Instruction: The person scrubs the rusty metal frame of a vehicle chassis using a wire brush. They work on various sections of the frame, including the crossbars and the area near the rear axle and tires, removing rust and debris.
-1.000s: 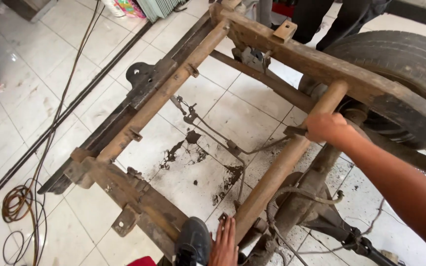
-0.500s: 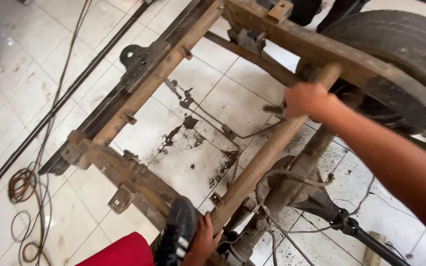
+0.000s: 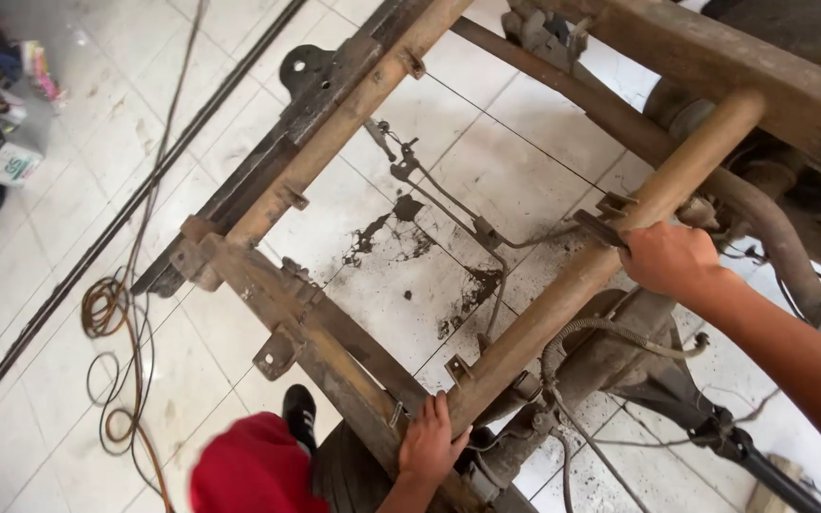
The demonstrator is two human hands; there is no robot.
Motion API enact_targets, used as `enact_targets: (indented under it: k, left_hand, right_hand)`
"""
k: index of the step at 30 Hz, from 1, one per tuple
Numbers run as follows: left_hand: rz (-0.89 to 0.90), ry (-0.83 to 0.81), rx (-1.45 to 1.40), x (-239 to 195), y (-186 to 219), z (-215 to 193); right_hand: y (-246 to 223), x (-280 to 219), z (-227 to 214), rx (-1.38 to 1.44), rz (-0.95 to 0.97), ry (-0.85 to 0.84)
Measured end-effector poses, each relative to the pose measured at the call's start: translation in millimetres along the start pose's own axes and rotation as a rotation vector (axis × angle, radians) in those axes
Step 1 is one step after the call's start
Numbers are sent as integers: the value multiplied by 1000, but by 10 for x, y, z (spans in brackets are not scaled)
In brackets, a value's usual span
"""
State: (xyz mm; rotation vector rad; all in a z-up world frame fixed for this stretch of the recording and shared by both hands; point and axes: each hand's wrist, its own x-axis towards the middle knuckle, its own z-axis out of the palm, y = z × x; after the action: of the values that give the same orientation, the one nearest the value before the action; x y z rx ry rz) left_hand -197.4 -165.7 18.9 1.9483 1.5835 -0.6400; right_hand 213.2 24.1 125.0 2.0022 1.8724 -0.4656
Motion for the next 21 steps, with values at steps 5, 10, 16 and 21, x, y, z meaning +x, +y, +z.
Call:
enact_targets:
  k: [5, 10, 16, 21]
  left_hand:
    - [48, -47, 0, 1, 73, -84]
    - [20, 9, -95, 51, 30, 95]
    - [291, -95, -237, 454, -452, 302]
    - [747, -34, -279, 636, -1546, -855]
  right_hand:
    - [-189, -123, 16, -7, 60, -34]
    - [-695, -176, 156, -253, 20, -260]
    - [-2050, -651, 329, 355, 470, -333]
    - [-3194, -1464, 1001, 704, 831, 115]
